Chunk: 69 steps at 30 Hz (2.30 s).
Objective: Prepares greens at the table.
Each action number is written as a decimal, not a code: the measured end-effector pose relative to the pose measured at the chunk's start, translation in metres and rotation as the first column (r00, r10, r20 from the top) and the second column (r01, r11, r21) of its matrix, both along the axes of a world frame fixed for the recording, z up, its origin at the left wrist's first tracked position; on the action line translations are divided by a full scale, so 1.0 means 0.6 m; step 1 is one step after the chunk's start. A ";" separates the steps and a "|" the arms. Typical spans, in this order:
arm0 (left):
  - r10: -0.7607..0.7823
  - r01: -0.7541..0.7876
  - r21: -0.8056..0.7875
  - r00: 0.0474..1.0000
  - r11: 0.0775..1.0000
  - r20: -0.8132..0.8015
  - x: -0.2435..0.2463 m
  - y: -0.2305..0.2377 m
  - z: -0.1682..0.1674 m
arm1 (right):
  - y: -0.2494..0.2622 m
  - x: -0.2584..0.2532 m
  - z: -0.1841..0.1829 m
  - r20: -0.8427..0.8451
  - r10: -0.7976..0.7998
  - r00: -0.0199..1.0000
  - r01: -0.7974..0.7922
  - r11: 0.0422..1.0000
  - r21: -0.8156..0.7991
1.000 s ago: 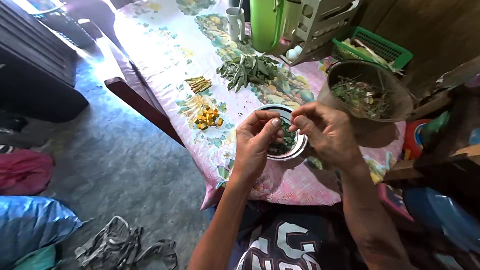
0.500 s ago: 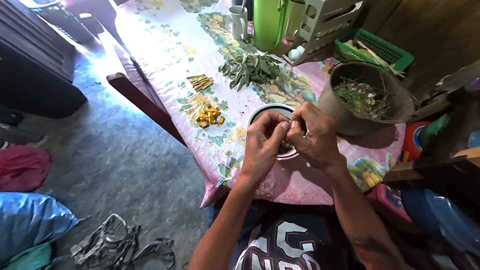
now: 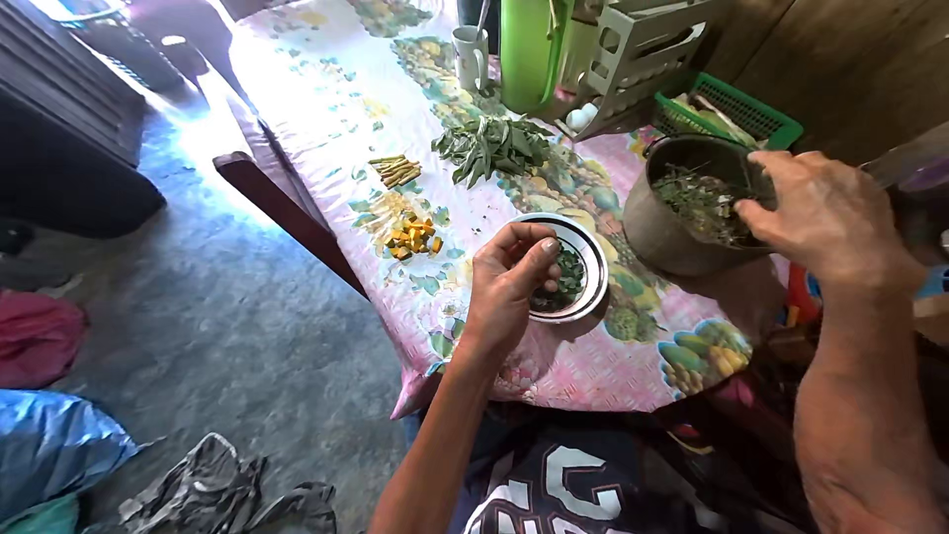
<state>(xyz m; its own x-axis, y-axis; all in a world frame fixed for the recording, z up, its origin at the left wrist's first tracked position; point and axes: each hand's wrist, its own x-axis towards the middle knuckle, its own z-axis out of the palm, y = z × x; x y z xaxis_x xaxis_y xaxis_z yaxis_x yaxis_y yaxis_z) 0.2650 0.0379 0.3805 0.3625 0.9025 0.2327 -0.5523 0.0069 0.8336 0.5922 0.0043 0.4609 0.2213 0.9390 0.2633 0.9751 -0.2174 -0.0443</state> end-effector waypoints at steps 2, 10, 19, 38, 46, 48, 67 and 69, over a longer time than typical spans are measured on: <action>-0.017 0.017 -0.016 1.000 1.000 0.008 0.007 -0.003 0.000 | -0.017 -0.045 -0.016 0.014 0.173 0.985 -0.172 0.965 0.198; -0.064 0.065 -0.039 0.998 0.997 0.011 0.024 -0.015 0.009 | -0.014 -0.212 -0.070 -0.252 0.768 0.588 -0.578 0.617 0.534; -0.074 0.075 0.016 0.996 0.997 -0.050 0.025 -0.020 0.010 | -0.005 -0.230 -0.074 -0.104 0.747 0.656 -0.622 0.614 0.486; -0.164 0.211 -0.189 0.958 0.959 0.236 0.043 -0.022 0.004 | -0.039 -0.220 -0.083 -0.536 0.656 0.531 -0.413 0.753 0.512; -0.162 0.200 -0.163 0.961 0.966 0.224 0.044 -0.027 -0.001 | -0.018 -0.245 -0.106 -0.445 0.714 0.541 -0.417 0.687 0.595; -0.199 0.245 -0.174 0.949 0.954 0.245 0.045 -0.028 -0.003 | -0.017 -0.243 -0.107 -0.422 0.716 0.556 -0.429 0.682 0.592; -0.067 0.067 -0.116 0.998 0.991 0.004 0.023 -0.006 -0.005 | 0.013 -0.223 -0.097 -0.316 0.832 0.457 -0.652 0.555 0.517; -0.079 0.083 -0.146 0.996 0.986 0.036 0.019 -0.003 -0.008 | 0.020 -0.226 -0.101 -0.306 0.836 0.456 -0.644 0.547 0.535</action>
<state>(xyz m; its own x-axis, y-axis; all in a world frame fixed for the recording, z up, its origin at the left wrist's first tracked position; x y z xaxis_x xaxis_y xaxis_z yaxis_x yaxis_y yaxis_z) 0.2766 0.0361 0.3760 0.4307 0.8956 0.1116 -0.5700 0.1740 0.8030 0.4564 0.0165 0.4002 -0.3418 0.6859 0.6424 0.5571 0.6984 -0.4493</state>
